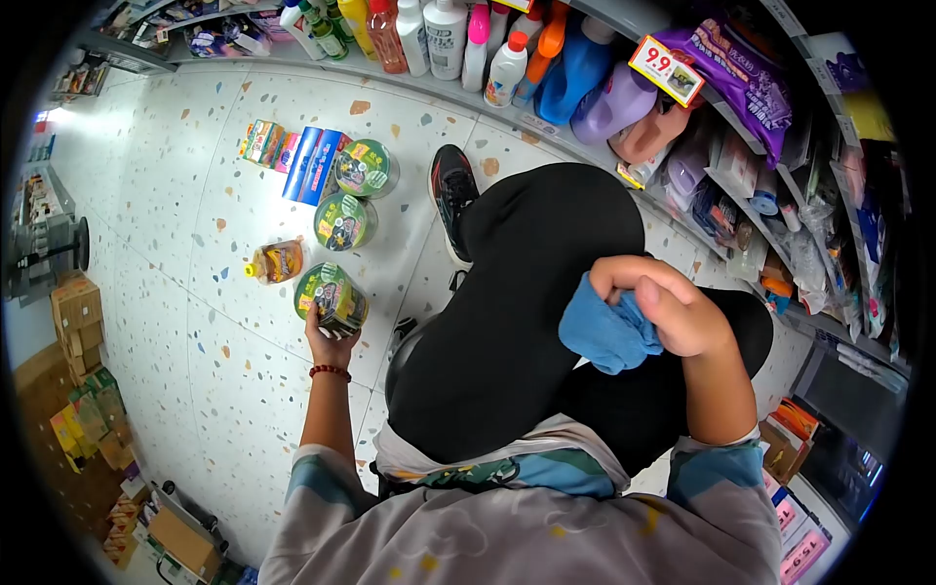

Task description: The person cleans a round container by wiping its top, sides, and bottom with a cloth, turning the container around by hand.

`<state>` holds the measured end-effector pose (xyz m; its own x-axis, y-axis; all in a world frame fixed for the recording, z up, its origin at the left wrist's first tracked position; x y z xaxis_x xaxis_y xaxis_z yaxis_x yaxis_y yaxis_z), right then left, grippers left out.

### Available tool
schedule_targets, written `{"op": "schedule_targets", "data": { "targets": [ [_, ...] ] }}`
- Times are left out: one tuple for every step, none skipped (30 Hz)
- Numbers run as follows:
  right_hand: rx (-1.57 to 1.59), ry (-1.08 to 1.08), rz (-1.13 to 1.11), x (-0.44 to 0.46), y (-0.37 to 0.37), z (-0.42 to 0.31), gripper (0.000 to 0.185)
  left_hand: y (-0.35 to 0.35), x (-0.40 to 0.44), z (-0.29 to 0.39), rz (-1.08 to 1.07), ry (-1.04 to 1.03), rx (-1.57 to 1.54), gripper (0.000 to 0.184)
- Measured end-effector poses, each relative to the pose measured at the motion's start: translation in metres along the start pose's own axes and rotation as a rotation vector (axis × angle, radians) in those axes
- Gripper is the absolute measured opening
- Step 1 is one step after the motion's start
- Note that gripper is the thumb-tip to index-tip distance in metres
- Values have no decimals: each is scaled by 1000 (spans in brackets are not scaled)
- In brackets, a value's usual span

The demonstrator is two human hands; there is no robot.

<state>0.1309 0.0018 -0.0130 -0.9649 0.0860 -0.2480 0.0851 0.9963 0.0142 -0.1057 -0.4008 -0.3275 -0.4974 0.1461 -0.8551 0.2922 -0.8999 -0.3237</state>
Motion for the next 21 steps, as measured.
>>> {"op": "schedule_targets", "data": {
  "targets": [
    [8,-10,0,-2,3,1,40,10,10,-3,41,-1,6,72],
    [72,-20,-23,-4,4,3,43,17,20,-7,44,35,0,68],
    [135,-30,-46,-6,6,5,47,32,35,-11,54,41,3,68],
    [106,-39,-35,-9,9,11,55,49,54,-15,46,21,-24,65],
    [113,-48,-36,-11,10,12,55,62,68,-18,37,1,-49,63],
    [90,-47,-2,-13,13,11,56,61,68,-20,47,-16,-59,59],
    [68,-49,32,-14,15,10,58,61,67,-22,57,-8,-55,59],
    [64,-77,63,-14,16,9,64,64,67,-24,119,-11,-20,60],
    [73,-91,71,-14,18,8,64,67,66,-26,178,-11,19,60],
    [82,-94,57,-13,20,9,67,72,66,-26,186,-1,29,60],
    [89,-93,41,-13,22,8,70,71,66,-25,112,1,-2,62],
    [37,-109,69,-14,23,8,75,66,64,-23,37,-1,-35,65],
    [44,-116,69,-16,23,8,75,67,61,-23,45,2,-31,65],
    [53,-128,82,-18,24,9,75,74,56,-21,170,-46,-31,70],
    [59,-138,97,-19,25,11,76,78,52,-19,293,-94,-32,75],
    [19,-111,111,-17,26,10,76,82,52,-17,297,-90,-27,75],
    [23,-121,114,-16,27,10,76,87,51,-17,271,-53,-11,81],
    [39,-108,85,-13,27,9,77,90,47,-18,247,-16,4,86],
    [53,-93,56,-11,27,8,79,94,45,-20,253,-12,7,86],
    [45,-94,38,-9,27,9,81,96,43,-23,257,-7,-15,87],
    [30,-119,33,-11,27,11,83,97,40,-27,260,-3,-38,88]
  ]
}}
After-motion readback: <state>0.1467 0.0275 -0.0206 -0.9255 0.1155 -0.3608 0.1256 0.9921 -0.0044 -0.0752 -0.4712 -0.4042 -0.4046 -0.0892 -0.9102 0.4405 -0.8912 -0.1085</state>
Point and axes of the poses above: each hand's wrist, its own x-axis towards the middle knuckle, its own y-axis out of the back of the hand, z = x × y, the point moved 5 cm from there along x, towards the middle knuckle, and after that the axes turned 12 degrees about -x, right-handed, at the moved point
